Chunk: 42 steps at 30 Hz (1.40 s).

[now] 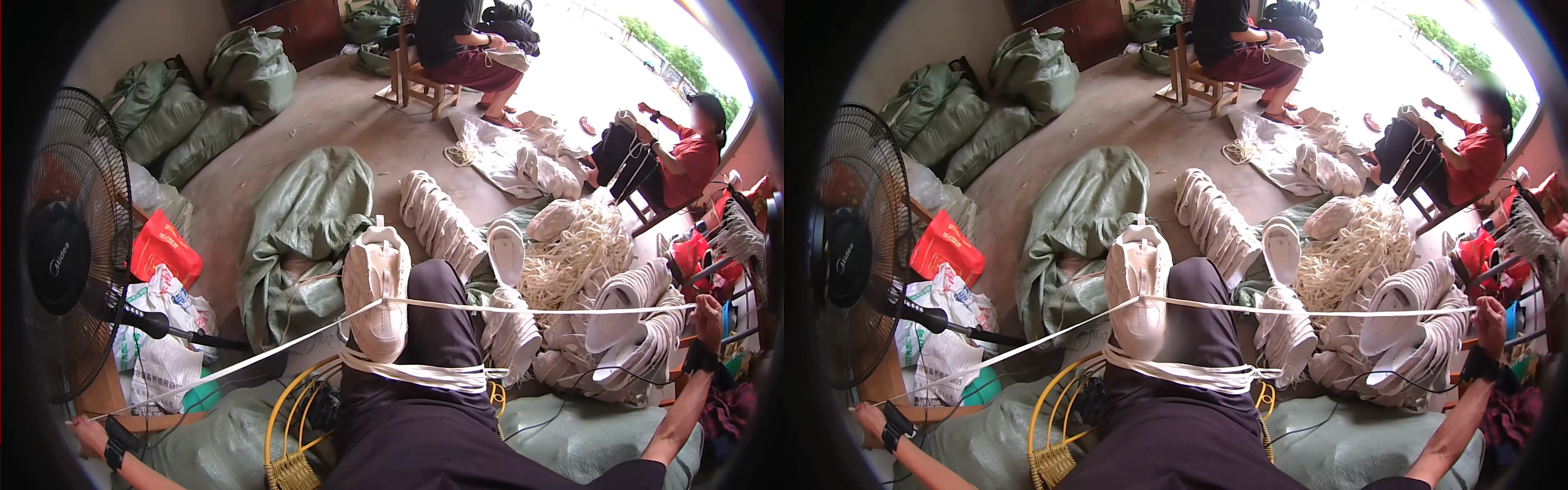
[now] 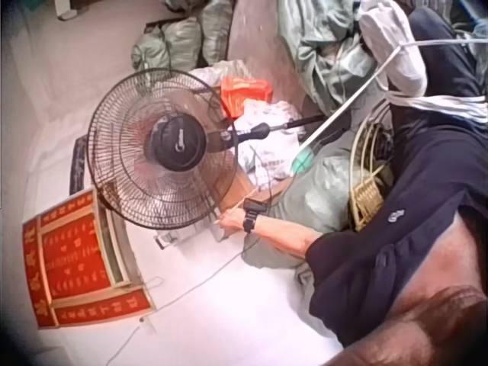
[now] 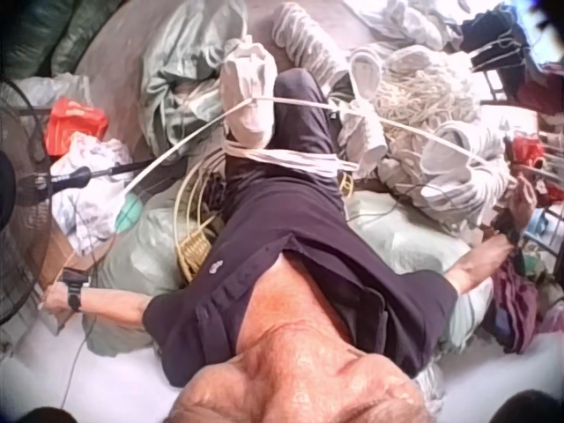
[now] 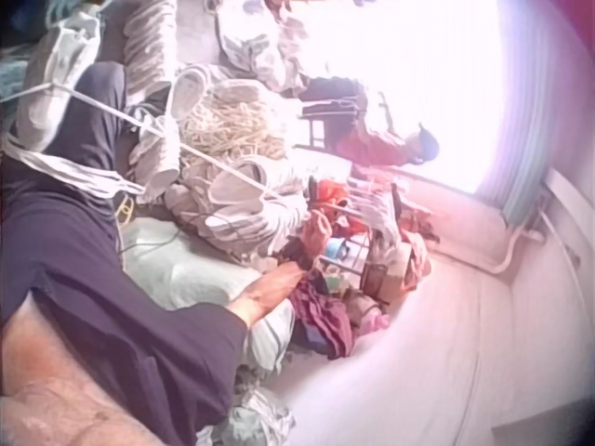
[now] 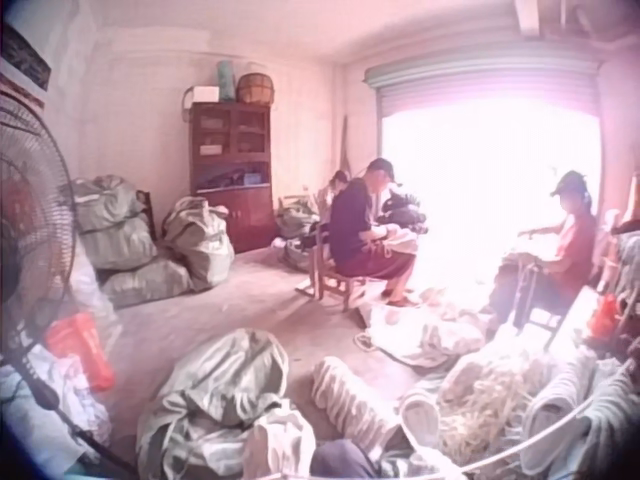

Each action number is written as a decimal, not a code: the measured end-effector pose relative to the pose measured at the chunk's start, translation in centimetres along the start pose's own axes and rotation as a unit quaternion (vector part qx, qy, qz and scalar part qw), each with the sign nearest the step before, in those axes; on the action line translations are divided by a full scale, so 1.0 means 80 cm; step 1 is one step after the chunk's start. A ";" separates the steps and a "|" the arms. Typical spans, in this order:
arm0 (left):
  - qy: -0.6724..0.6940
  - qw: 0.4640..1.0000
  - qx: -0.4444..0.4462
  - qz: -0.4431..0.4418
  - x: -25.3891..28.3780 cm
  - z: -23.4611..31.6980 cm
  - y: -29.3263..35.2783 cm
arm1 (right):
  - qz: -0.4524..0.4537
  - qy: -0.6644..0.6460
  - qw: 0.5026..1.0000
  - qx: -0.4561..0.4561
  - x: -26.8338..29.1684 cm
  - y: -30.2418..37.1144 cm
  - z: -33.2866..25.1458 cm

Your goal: Lacing a white sneaker by hand in a shoe manufacturing environment.

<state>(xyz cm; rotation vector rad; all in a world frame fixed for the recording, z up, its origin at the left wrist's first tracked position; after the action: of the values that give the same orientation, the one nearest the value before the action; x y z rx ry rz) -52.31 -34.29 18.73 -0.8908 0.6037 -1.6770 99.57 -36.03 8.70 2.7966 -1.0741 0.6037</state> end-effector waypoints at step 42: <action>0.465 0.413 0.401 -0.673 -0.459 0.633 0.631 | -0.426 0.021 0.841 0.333 -0.751 0.320 -0.294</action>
<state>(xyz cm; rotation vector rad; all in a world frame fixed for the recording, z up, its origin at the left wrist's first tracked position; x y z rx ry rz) 22.32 -10.75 0.47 0.8075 -0.6549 -3.4296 34.37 -12.56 5.26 3.3005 0.5697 1.0088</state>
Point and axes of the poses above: each hand's wrist, its own y-axis away from the middle knuckle, its own x-axis out of the back of the hand, z = x × y, the point moved 9 cm from there along -y, towards the middle knuckle, and after that the axes turned 13 degrees about y, right-handed, at the moved point
